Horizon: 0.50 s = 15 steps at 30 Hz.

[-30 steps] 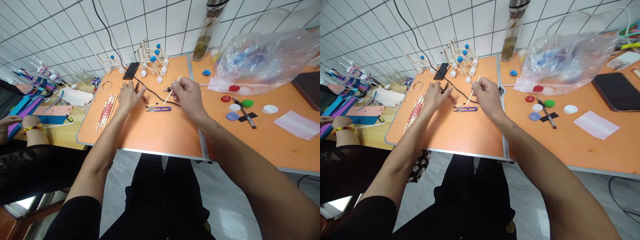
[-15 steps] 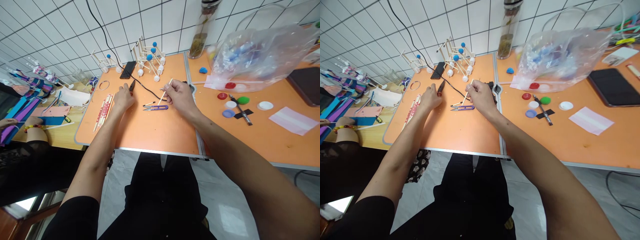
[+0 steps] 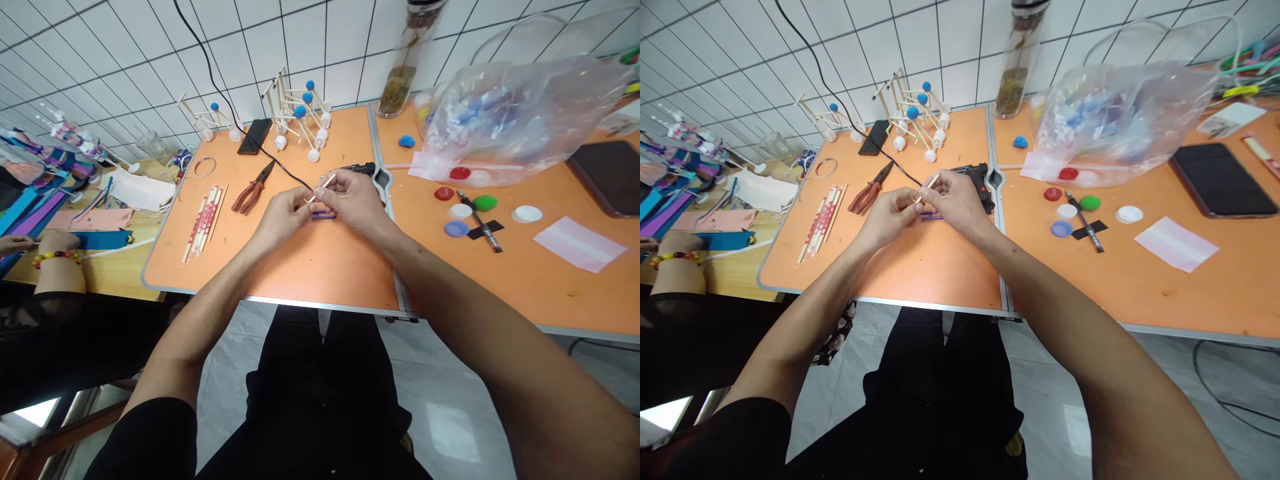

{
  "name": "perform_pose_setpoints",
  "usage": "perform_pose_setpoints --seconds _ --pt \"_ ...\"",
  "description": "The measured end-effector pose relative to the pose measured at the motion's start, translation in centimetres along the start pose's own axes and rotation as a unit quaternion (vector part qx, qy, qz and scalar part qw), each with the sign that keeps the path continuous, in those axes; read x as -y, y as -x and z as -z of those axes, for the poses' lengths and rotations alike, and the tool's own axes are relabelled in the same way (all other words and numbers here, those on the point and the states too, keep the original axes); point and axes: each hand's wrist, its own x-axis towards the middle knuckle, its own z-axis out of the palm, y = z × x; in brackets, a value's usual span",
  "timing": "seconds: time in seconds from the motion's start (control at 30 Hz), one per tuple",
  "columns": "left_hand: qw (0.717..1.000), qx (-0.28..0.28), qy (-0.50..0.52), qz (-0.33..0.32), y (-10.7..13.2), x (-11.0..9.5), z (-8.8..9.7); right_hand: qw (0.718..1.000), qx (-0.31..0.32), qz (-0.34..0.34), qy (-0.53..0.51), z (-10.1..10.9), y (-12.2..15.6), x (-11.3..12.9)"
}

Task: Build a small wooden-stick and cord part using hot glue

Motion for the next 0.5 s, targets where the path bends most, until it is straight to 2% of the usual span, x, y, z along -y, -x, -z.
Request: perform_pose_setpoints --seconds 0.1,0.4,0.5 --pt "1.0 0.014 -0.009 -0.006 0.3 0.4 -0.3 1.0 0.009 -0.001 -0.012 0.2 0.0 0.0" --pt "0.997 -0.016 0.07 -0.012 1.4 0.9 -1.5 0.999 -0.043 0.002 -0.031 0.7 -0.3 -0.7" --pt "0.997 -0.019 0.07 -0.013 1.4 1.0 -1.7 0.998 -0.038 0.003 -0.041 0.7 -0.3 -0.8"
